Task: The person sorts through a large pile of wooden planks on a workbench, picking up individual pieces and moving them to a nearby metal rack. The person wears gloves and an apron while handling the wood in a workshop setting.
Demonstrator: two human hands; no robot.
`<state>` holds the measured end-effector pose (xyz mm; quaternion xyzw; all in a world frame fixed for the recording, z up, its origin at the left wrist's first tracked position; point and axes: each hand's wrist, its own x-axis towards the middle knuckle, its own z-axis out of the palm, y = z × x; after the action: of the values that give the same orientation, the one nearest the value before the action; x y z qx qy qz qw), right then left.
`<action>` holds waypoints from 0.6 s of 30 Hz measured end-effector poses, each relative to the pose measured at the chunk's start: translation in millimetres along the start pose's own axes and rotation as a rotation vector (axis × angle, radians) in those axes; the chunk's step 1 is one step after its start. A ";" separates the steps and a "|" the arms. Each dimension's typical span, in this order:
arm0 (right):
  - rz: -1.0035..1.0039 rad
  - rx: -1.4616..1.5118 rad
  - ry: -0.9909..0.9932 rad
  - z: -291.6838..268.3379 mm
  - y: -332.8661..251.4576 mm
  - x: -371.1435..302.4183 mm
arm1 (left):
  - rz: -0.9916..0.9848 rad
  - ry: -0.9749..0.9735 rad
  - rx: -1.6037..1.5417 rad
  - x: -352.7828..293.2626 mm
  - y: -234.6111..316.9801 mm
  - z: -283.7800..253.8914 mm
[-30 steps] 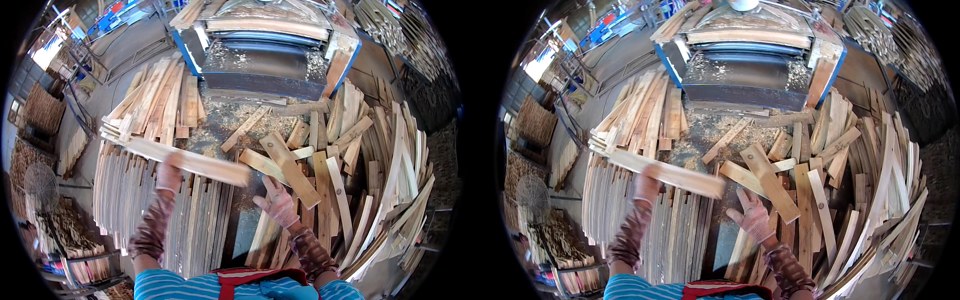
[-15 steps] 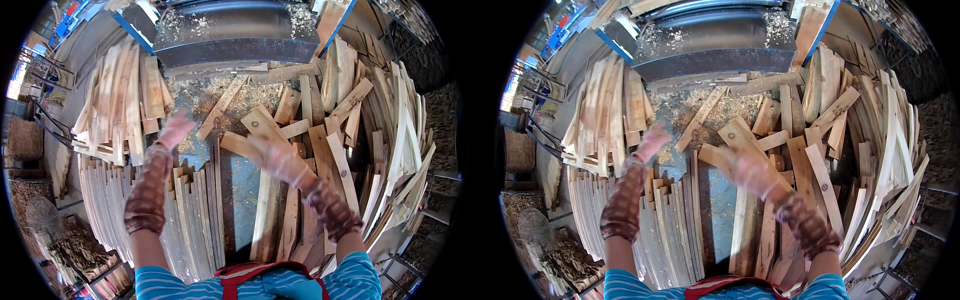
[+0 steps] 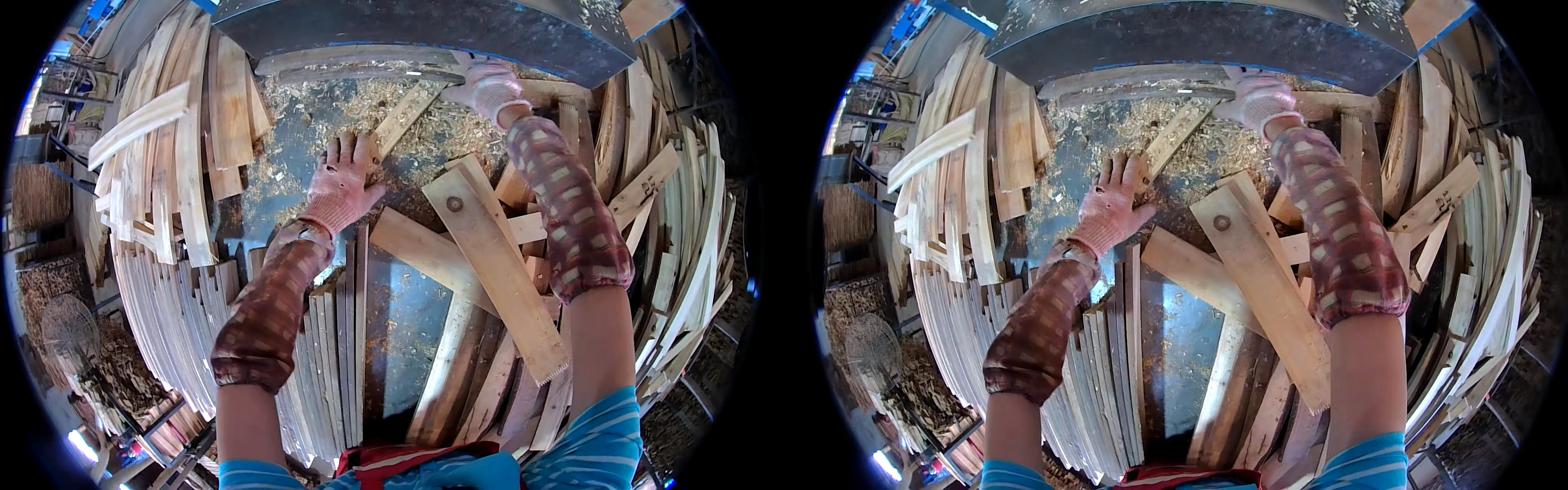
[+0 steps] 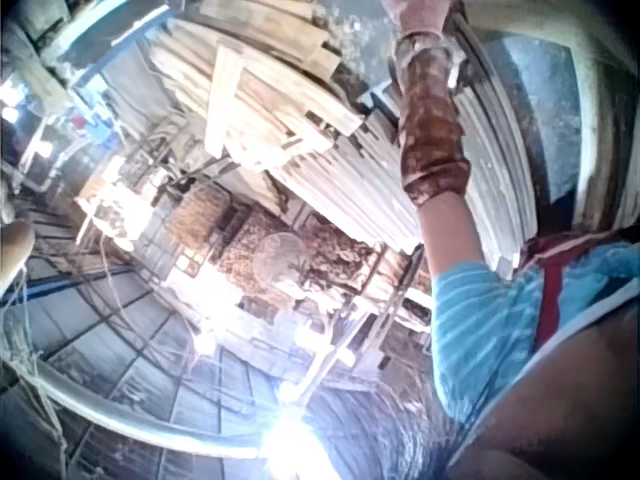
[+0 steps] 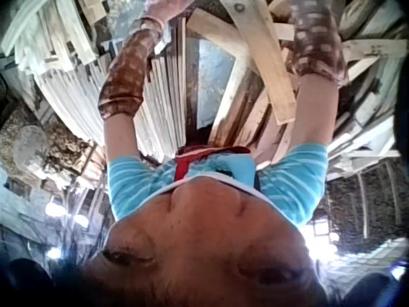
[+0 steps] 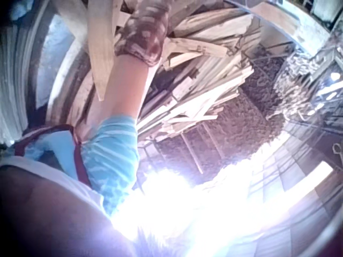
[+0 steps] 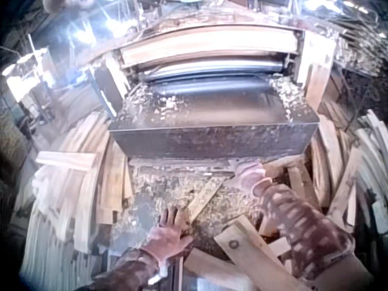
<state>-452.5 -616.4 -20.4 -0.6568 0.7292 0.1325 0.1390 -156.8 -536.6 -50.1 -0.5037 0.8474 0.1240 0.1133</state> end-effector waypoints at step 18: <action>-0.258 0.009 -0.081 2.6 46.1 -268.3 | -0.394 0.832 -1.322 58.5 -271.2 -75.3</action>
<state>-471.8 -363.6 78.7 -0.7385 0.6331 0.1366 0.1873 50.0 -734.5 -23.6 -0.6118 0.4670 0.3796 -0.5133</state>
